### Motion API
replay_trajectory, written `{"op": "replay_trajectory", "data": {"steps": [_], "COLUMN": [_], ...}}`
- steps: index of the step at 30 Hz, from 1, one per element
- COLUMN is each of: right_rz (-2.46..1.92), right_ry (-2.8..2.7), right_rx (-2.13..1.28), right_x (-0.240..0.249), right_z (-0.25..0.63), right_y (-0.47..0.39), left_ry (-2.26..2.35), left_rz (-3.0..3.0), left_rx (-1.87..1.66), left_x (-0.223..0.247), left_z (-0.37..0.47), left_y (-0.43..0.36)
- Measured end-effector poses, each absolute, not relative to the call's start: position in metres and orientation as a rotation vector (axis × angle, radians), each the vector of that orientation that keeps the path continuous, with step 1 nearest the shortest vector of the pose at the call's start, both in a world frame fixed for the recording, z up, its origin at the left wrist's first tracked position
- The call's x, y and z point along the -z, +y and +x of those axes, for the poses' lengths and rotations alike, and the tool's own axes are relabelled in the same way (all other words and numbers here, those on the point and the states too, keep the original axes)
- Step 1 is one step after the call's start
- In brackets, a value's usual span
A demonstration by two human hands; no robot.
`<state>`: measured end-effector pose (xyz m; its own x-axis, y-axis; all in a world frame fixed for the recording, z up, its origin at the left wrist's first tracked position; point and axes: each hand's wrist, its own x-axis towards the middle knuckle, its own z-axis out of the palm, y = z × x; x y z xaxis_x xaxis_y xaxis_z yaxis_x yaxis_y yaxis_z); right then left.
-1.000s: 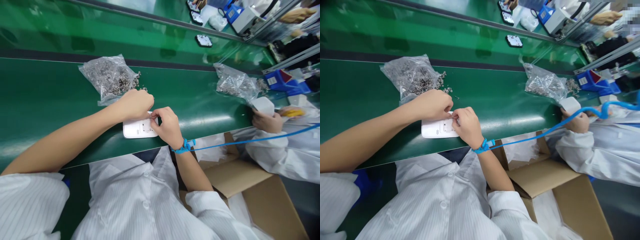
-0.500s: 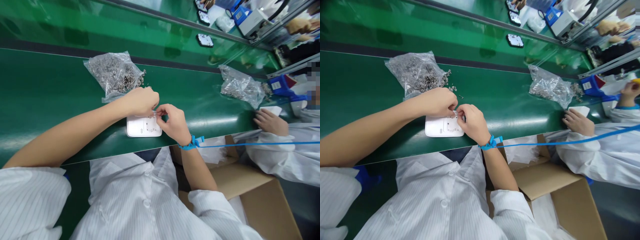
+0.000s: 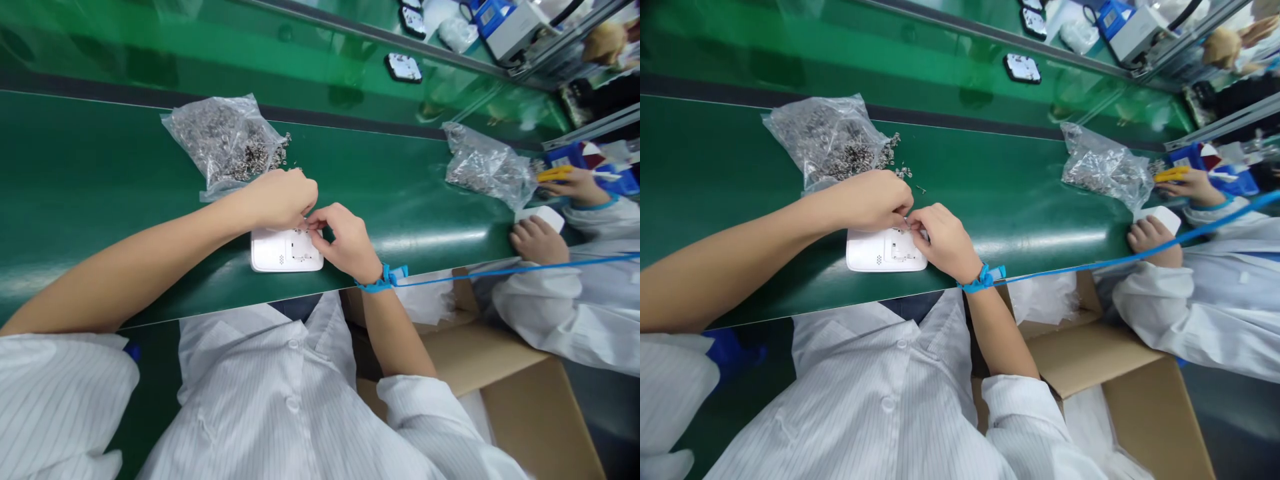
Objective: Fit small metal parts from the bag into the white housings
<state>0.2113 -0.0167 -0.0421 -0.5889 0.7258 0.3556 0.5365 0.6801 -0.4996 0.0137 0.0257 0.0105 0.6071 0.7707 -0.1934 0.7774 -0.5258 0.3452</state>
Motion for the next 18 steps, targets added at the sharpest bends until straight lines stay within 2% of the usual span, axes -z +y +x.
{"op": "replay_trajectory", "data": {"steps": [10,18], "right_rz": [-1.097,-1.135], "right_ry": [-1.889,-1.924], "right_rx": [-0.827,-0.424], "right_x": [0.053,0.056], "right_z": [0.214,0.206], "right_y": [-0.035,-0.061], "left_ry": [1.286,1.392], "left_rz": [2.353,2.360], "left_rx": [-0.014,0.095], "left_x": [-0.003,-0.010], "left_z": [0.015,0.023], "left_y": [0.028,0.019]}}
